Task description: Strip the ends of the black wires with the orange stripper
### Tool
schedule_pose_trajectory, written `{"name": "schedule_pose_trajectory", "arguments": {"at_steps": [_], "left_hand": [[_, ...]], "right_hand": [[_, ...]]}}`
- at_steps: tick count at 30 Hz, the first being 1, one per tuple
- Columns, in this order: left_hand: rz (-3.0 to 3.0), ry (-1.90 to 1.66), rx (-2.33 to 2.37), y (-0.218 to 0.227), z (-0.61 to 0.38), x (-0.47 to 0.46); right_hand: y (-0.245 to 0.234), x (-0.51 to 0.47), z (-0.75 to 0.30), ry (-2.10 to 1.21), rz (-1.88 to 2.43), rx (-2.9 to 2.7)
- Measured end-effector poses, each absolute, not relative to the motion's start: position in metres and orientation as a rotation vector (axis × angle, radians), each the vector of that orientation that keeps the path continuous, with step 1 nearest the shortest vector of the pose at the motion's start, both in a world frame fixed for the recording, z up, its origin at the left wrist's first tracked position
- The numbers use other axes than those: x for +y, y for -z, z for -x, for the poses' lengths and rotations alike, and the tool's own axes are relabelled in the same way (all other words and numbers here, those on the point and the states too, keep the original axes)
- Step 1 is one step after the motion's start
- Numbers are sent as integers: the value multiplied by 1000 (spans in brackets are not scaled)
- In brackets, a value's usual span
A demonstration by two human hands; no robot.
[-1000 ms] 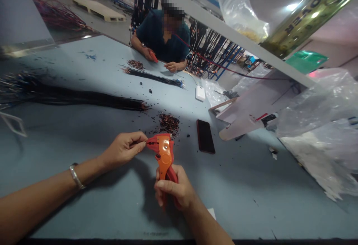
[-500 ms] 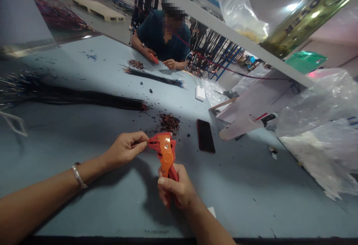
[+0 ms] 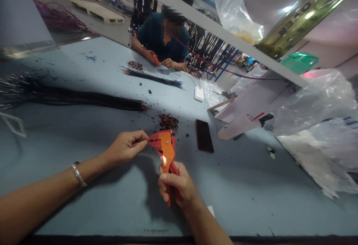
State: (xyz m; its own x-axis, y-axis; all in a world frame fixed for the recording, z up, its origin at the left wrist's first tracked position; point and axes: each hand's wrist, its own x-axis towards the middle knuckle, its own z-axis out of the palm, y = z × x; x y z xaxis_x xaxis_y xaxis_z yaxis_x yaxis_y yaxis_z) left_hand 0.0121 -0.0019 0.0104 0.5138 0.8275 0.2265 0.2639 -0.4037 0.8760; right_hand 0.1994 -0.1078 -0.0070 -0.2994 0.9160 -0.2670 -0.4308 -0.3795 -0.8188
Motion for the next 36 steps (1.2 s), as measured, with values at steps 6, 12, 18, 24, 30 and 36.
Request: {"name": "schedule_pose_trajectory", "arguments": {"at_steps": [6, 12, 18, 24, 30, 36], "left_hand": [[-1964, -842, 929, -10, -13, 0], [-1969, -860, 950, -4, -19, 0], [-1941, -879, 1046, -6, -12, 2], [-1835, -898, 1028, -8, -14, -1], [-1745, -968, 1026, -7, -12, -3], [-1689, -1003, 973, -8, -10, -3]], "right_hand": [[6, -104, -202, -1831, 919, -730], [7, -100, -207, -1903, 885, -644], [0, -93, -226, -1753, 885, -579], [-7, -98, -217, -1728, 932, -825], [-6, -104, -204, -1700, 926, -974], [-5, -102, -209, -1635, 981, -1109]]}}
